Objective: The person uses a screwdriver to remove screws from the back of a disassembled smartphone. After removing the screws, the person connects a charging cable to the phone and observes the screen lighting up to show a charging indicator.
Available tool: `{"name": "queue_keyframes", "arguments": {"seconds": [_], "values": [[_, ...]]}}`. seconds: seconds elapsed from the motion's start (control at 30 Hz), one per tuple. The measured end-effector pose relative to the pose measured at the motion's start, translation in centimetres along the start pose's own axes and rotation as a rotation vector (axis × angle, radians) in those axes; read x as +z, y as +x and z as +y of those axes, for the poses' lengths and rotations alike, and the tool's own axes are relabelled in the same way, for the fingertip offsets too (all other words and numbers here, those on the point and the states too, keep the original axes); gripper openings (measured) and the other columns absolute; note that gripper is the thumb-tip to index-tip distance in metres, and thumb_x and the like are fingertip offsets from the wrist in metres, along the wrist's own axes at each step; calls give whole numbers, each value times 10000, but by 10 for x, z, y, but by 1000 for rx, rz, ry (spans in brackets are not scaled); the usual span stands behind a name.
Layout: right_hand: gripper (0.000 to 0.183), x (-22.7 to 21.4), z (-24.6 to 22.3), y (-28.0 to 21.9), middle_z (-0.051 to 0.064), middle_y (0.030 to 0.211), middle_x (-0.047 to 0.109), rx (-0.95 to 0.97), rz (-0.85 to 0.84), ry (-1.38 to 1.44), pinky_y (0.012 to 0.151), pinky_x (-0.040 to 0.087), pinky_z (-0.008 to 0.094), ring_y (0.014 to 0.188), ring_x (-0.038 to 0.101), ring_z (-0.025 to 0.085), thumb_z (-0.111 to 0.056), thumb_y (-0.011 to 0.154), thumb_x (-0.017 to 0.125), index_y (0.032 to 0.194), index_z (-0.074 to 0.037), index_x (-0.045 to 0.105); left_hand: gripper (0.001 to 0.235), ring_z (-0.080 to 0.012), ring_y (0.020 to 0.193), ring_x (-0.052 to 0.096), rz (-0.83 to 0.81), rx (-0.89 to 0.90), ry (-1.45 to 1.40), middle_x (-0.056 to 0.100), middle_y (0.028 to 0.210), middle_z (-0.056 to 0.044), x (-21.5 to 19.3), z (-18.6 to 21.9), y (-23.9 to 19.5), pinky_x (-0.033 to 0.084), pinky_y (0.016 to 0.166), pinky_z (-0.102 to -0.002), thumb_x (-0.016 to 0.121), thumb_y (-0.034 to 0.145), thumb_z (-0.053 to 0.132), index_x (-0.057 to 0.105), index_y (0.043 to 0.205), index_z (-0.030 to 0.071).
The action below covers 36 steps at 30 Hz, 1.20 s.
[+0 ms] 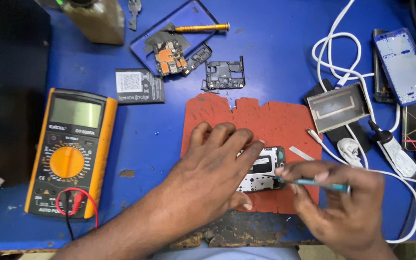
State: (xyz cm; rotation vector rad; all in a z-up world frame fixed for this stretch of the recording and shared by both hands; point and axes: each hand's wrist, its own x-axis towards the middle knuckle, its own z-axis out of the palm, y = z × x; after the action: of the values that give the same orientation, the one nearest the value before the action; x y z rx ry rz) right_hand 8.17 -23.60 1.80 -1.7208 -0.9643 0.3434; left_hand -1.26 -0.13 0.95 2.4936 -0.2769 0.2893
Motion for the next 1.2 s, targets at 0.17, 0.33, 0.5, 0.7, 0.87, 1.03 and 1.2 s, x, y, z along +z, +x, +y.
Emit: {"name": "queue_keyframes", "arguments": {"seconds": [0.17, 0.33, 0.5, 0.7, 0.87, 1.03, 1.2], "values": [[431, -12, 7, -26, 220, 1005, 744, 30, -81, -317, 808, 683, 366, 1015, 794, 314, 52, 846, 696, 1041, -87, 337, 801, -321, 1127, 491, -125, -40, -48, 531, 1178, -149, -1, 0, 0, 349, 964, -540, 865, 670, 370, 560, 1290, -37], [412, -18, 17, -36, 229, 1025, 743, 18, -105, -289, 792, 693, 342, 1015, 795, 316, 27, 846, 708, 1020, -62, 345, 762, -296, 1069, 501, -166, -52, -52, 540, 1114, -126, -2, 1, 3, 358, 939, -523, 869, 670, 343, 580, 1271, -27], [370, -19, 21, -37, 230, 1012, 752, 60, -145, -314, 728, 681, 304, 984, 804, 294, -9, 794, 744, 935, -80, 410, 755, -291, 1044, 511, -154, -58, -56, 552, 1093, -123, -2, 0, 4, 363, 922, -512, 869, 665, 349, 594, 1262, -23], [447, -21, 12, -32, 43, 939, 799, 109, -119, -636, 648, 625, 253, 811, 797, 88, -214, 830, 870, 1097, -35, 558, 755, -280, 1031, 515, -170, -59, -52, 554, 1084, -122, -1, 0, 4, 366, 917, -502, 869, 671, 347, 593, 1264, -30], [210, -18, 1, -27, -16, 877, 805, 522, -418, -989, 657, 634, 244, 752, 764, 108, -394, 830, 759, 950, -249, 665, 760, -283, 1031, 512, -173, -67, -66, 550, 1073, -122, 0, 0, 3, 362, 904, -494, 873, 672, 354, 592, 1265, -30], [252, -14, -1, -30, -70, 826, 815, 574, -333, -1175, 584, 588, 259, 619, 737, 88, -488, 798, 804, 942, -284, 765, 764, -280, 1047, 515, -135, -59, -63, 555, 1091, -116, -1, 1, 1, 359, 930, -495, 874, 656, 333, 593, 1272, -22], [214, -14, 2, -28, -18, 801, 797, 155, -182, -690, 490, 582, 239, 575, 749, 84, -196, 763, 802, 918, -91, 700, 788, -293, 1050, 513, -133, -59, -62, 551, 1098, -124, -1, 1, 2, 354, 930, -508, 877, 644, 351, 587, 1274, -25]]}}
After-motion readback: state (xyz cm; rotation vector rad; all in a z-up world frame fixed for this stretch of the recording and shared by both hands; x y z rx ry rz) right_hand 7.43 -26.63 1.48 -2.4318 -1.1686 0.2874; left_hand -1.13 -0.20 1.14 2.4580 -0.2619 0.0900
